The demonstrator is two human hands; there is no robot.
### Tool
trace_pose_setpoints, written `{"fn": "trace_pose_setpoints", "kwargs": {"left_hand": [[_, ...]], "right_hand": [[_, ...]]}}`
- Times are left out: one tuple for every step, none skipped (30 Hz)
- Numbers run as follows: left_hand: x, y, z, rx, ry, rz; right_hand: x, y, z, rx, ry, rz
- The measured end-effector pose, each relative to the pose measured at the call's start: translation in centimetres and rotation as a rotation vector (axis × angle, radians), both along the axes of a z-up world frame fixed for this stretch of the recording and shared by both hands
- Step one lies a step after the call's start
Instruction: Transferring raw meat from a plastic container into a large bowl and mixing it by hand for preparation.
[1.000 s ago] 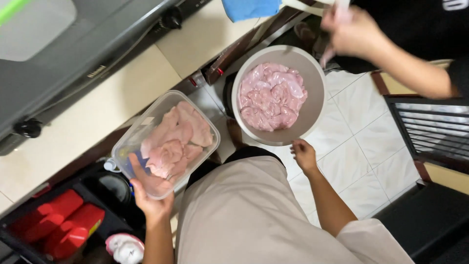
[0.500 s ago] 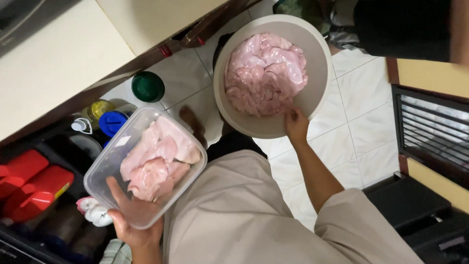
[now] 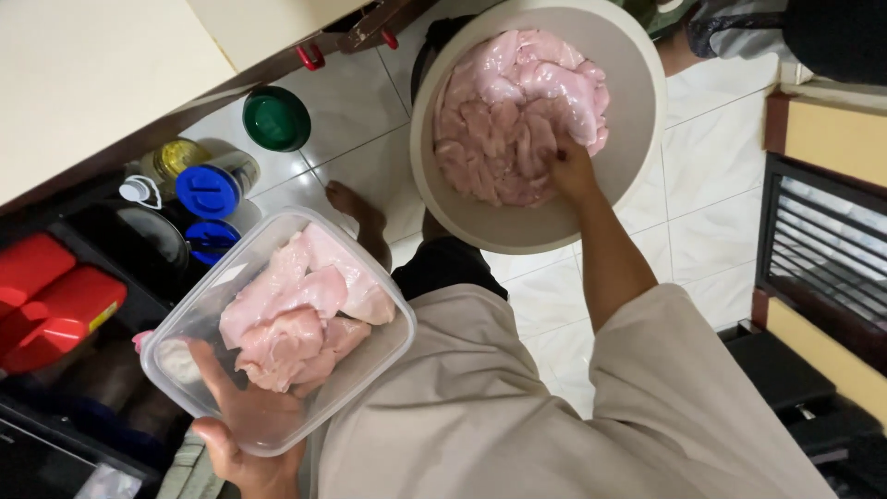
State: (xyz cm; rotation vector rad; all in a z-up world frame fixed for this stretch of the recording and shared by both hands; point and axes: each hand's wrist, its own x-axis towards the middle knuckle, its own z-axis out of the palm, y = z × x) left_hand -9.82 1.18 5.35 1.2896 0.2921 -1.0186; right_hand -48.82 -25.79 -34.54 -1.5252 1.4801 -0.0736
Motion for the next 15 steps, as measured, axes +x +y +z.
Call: {"fn": "trace_pose_setpoints", "kwargs": {"left_hand": [[0.0,0.1,-0.3,-0.079,0.051,0.046],[0.1,0.3,-0.6,-0.159,0.102,0.092],[0.1,0.5,-0.7,-0.156,0.102,0.098],[0.0,0.8,-0.8,-0.268,0.179,0.166],[0.1,1.1,-1.0,-0.382,0.259,0.228],[0.1,1.6,-1.2,-0.381,0.26,0.23],[0.2,2.0,-1.5,-0.367,0.242,0.204],[0.2,2.3,-1.9,-0.353,0.224,0.179],[0.2,2.0,-1.8,-0.355,0.227,0.176],[0.1,1.7,-1.8,-0.386,0.26,0.217],[0.1,1.5,-1.7,-0.412,0.294,0.259],[0.1,1.5,-1.8,-0.41,0.298,0.256],[0.1,1.5,-1.9,-0.369,0.269,0.206],[0.1,1.6,-1.9,-0.329,0.24,0.157],[0.0,1.3,-1.8,-0.327,0.238,0.157]], "right_hand": [[-0.7,0.5,-0.7,0.086,-0.065,-0.123],[-1.4,0.9,-1.5,0.171,-0.131,-0.246],[0.3,0.5,1.8,0.174,-0.129,-0.239],[1.9,0.1,5.1,0.182,-0.063,-0.265],[3.4,-0.2,8.3,0.189,0.004,-0.295],[3.4,0.7,8.2,0.19,0.006,-0.294],[3.4,1.4,8.1,0.185,-0.142,-0.314],[3.3,2.1,7.9,0.179,-0.291,-0.333],[3.6,2.6,7.6,0.176,-0.289,-0.336],[3.9,3.1,7.3,0.307,-0.291,-0.32],[4.2,3.9,6.9,0.441,-0.29,-0.305],[4.5,3.7,6.6,0.442,-0.287,-0.31],[4.8,3.6,6.2,0.275,-0.133,-0.193],[5.2,3.5,5.9,0.109,0.021,-0.076],[5.5,3.1,6.1,0.11,0.02,-0.076]]}}
